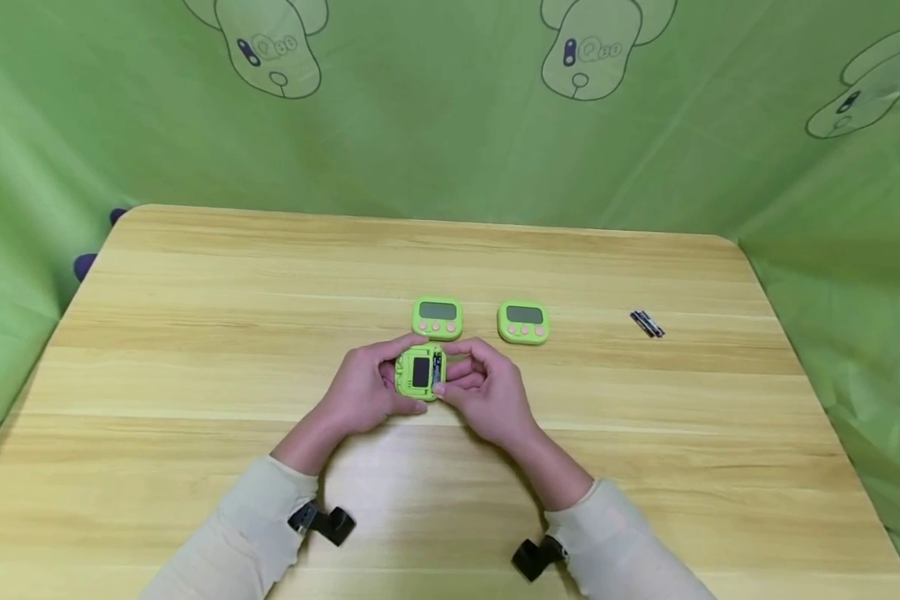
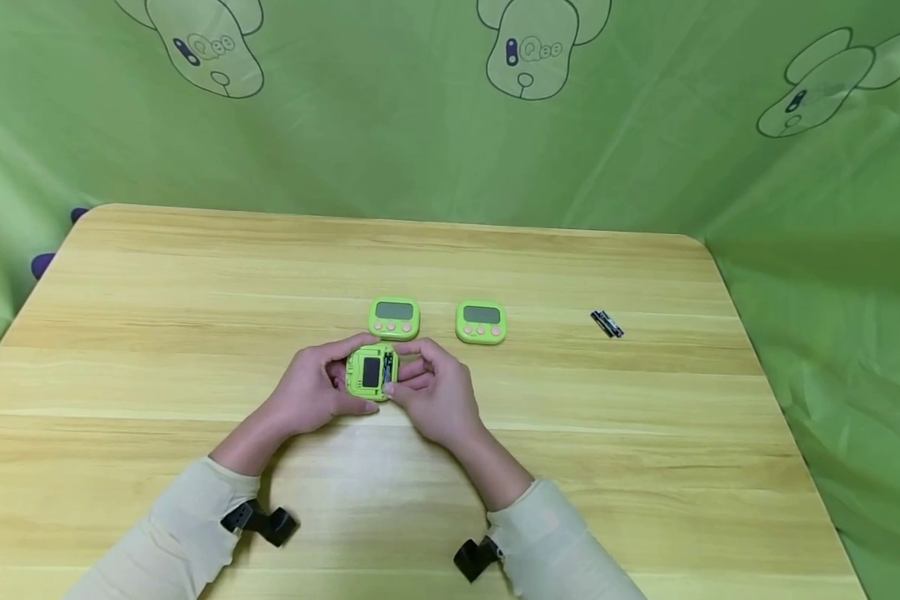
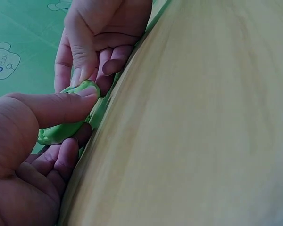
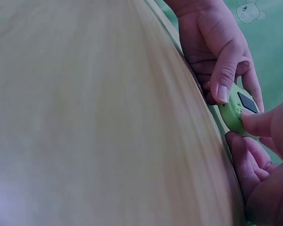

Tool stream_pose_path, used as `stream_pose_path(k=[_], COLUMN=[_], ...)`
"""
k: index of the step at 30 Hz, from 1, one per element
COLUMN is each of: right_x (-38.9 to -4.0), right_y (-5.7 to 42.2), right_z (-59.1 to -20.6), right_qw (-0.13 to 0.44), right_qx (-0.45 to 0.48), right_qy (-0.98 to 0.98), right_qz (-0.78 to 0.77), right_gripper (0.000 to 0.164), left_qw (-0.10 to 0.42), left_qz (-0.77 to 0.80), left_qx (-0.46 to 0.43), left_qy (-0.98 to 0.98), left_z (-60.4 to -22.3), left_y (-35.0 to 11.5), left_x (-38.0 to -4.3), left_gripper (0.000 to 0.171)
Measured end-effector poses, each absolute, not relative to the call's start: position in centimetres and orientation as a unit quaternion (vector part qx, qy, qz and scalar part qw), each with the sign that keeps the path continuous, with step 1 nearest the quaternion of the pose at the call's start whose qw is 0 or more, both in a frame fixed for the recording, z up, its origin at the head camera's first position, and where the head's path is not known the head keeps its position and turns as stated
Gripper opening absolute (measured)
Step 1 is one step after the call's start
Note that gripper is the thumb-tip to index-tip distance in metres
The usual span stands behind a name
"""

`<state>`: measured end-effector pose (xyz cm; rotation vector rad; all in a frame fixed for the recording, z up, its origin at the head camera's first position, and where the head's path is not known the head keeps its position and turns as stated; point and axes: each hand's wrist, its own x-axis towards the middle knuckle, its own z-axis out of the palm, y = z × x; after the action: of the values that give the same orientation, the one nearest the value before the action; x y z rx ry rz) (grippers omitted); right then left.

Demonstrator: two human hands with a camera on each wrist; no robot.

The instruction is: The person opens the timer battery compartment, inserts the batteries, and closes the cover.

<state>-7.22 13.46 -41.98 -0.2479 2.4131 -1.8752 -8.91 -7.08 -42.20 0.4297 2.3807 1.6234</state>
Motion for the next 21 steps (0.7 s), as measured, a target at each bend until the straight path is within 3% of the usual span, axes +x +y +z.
stream_pose_path(k=[21], right_x=[-6.7], right_y=[14.3], right_z=[-40.2], right_qw=[0.052], right_qx=[-0.065], right_qy=[0.811], right_qz=[-0.579], right_gripper=[0.055], left_qw=[0.116], left_qz=[0.550], left_qx=[0.139], left_qy=[0.816], left_z=[-42.2], left_y=[-7.1], left_x=[-9.1], left_gripper=[0.086])
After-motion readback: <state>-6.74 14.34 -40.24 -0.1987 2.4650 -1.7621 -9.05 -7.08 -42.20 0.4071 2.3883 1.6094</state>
